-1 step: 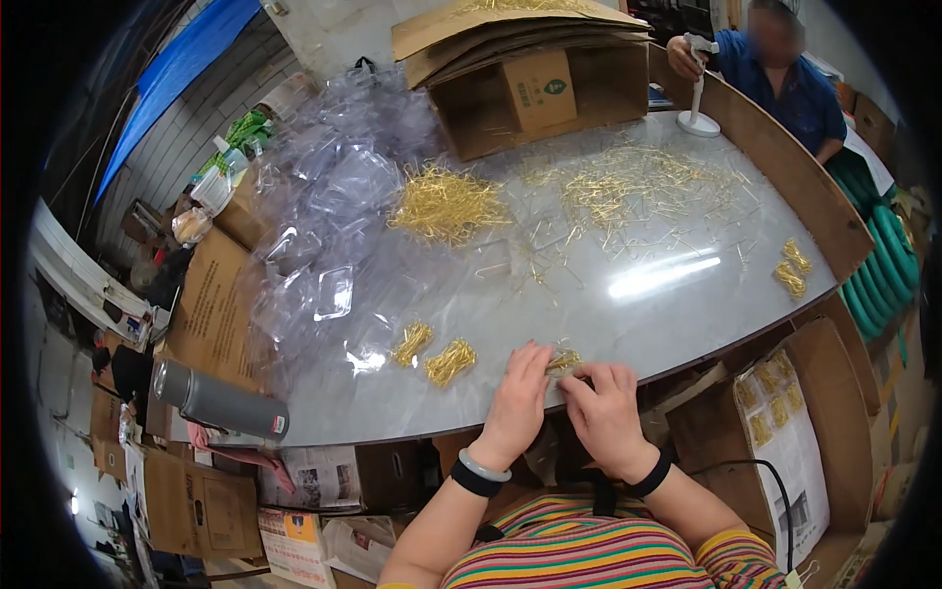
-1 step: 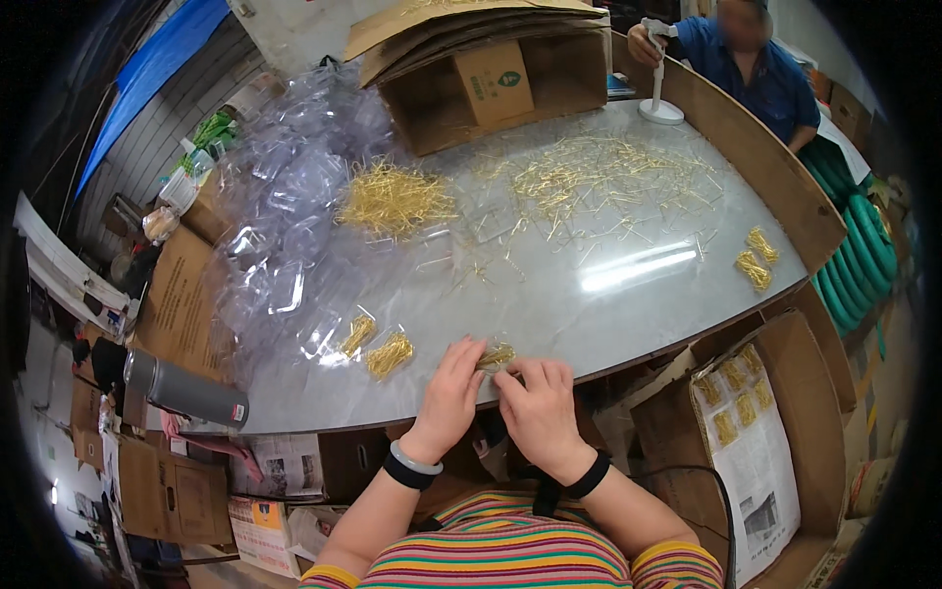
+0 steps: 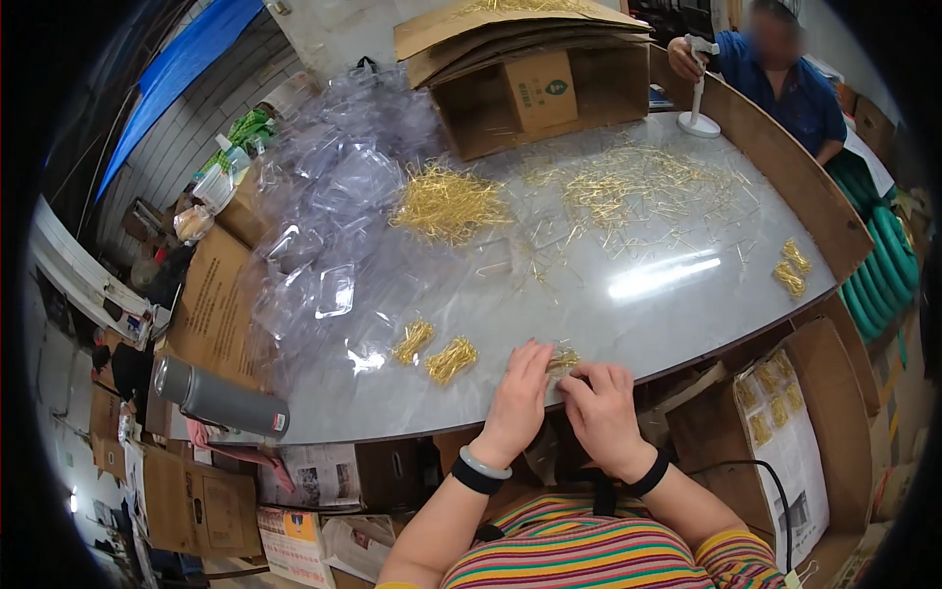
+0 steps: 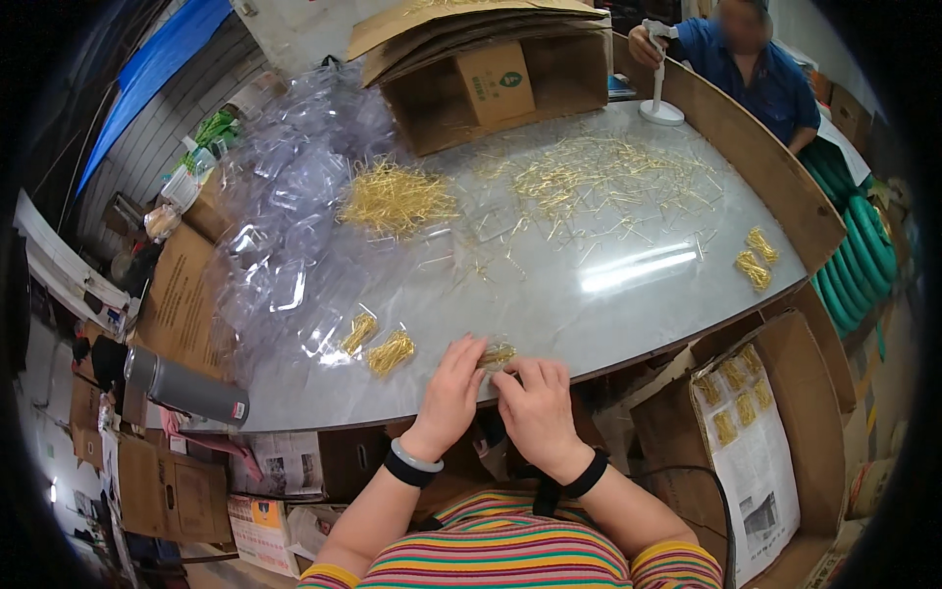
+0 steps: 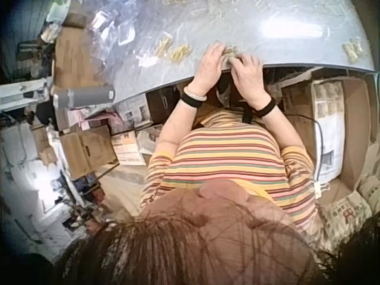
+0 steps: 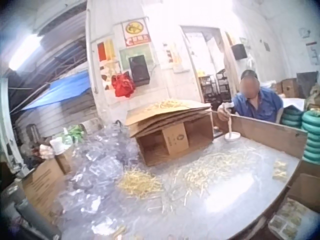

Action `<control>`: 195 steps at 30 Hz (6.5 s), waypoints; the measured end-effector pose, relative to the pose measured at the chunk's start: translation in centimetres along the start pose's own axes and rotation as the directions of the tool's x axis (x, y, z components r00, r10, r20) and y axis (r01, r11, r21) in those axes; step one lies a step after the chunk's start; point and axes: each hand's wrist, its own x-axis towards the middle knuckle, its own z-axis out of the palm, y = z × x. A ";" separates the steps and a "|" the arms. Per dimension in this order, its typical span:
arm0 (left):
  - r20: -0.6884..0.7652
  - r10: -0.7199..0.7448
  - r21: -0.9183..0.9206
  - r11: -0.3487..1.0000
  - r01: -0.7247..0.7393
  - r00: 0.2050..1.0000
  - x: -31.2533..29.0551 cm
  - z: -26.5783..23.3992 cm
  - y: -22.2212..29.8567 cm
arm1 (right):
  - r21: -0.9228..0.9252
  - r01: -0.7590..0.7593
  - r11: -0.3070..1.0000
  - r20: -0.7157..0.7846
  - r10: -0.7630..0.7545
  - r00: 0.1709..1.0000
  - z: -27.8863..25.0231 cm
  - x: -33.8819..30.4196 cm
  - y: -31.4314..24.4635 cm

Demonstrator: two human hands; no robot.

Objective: Sorting small gold metal clips and placing them into small plastic bags.

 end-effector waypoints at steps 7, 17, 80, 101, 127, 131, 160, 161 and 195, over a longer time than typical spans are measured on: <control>-0.010 0.069 0.028 0.997 -0.069 0.998 -0.1 0.0 -1.2 | 0.108 -0.013 0.994 0.027 0.010 1.000 -0.3 2.7 0.8; -0.002 0.079 -0.054 0.995 -0.079 0.997 -0.1 0.1 -1.2 | 0.212 -0.157 0.965 0.179 0.120 0.977 0.7 3.7 1.6; -0.085 0.080 0.264 0.963 -0.054 0.993 -0.7 0.5 -0.6 | 0.040 0.466 0.884 0.569 -0.403 0.717 -0.2 15.2 6.3; 0.075 0.018 0.178 0.983 -0.031 0.997 0.4 -0.8 0.7 | 0.280 0.364 0.888 0.585 -0.459 0.669 0.0 16.0 11.0; 0.050 0.097 0.202 0.974 -0.106 0.994 -0.2 0.4 -0.4 | -0.083 0.131 0.988 0.515 -0.070 0.854 0.0 14.1 9.7; 0.049 0.082 0.169 0.982 -0.090 0.995 -0.2 0.2 -0.3 | -0.206 0.047 0.977 0.516 0.068 0.854 -1.7 12.3 8.4; 0.111 0.053 0.246 0.966 -0.079 0.992 -0.4 0.1 0.2 | 0.167 0.682 0.712 0.610 -0.618 0.496 0.0 16.6 4.7; 0.099 0.056 0.252 0.964 -0.079 0.993 -0.4 0.2 0.1 | 0.137 0.665 0.734 0.627 -0.584 0.515 -0.4 16.3 5.3; 0.166 0.028 0.198 0.978 -0.061 0.986 0.4 -0.9 0.0 | 0.347 -0.183 0.920 0.308 0.072 0.949 -3.5 4.8 4.5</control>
